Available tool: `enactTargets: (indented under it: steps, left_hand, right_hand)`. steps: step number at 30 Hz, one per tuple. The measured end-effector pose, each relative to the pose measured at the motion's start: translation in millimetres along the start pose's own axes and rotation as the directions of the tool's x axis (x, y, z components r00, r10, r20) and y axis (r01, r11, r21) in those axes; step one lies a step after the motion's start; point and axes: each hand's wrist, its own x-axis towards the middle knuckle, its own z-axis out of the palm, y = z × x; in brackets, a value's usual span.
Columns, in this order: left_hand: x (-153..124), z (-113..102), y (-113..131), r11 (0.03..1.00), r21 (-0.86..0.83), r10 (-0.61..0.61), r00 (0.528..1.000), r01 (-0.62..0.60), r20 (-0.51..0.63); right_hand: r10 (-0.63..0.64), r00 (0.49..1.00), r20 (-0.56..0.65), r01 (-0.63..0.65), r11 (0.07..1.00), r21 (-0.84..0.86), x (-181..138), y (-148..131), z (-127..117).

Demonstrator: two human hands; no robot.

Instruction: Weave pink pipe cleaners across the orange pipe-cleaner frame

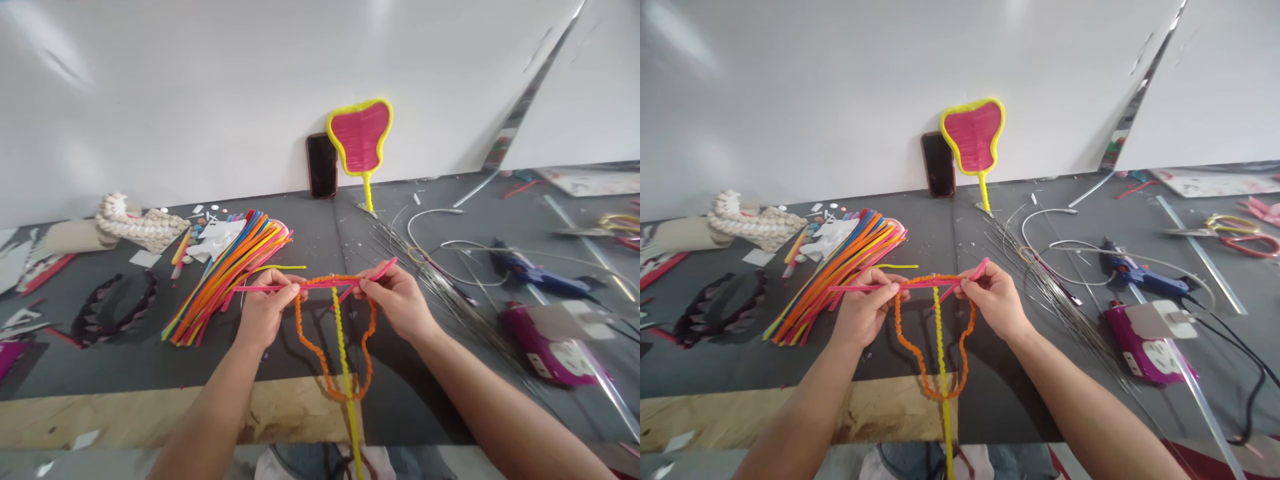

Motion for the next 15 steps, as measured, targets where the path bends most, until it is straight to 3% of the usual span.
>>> enactTargets:
  steps: [4, 10, 15]
  left_hand:
    - [5, -13, 7, 1.000, 0.002, 0.008, 0.984, -0.008, 0.180]
    - [8, -14, 7, 0.996, -0.077, -0.025, 0.976, 0.043, 0.217]
    - [12, -31, 14, 0.993, -0.063, -0.069, 0.932, 0.097, 0.355]
  right_hand:
    - [0.003, 0.999, 0.047, -0.007, 0.997, 0.077, 0, -8, -5]
    - [0.024, 0.997, 0.074, -0.032, 0.994, 0.106, -1, -13, -5]
    - [0.025, 0.998, 0.050, -0.028, 0.998, 0.054, 2, -14, -9]
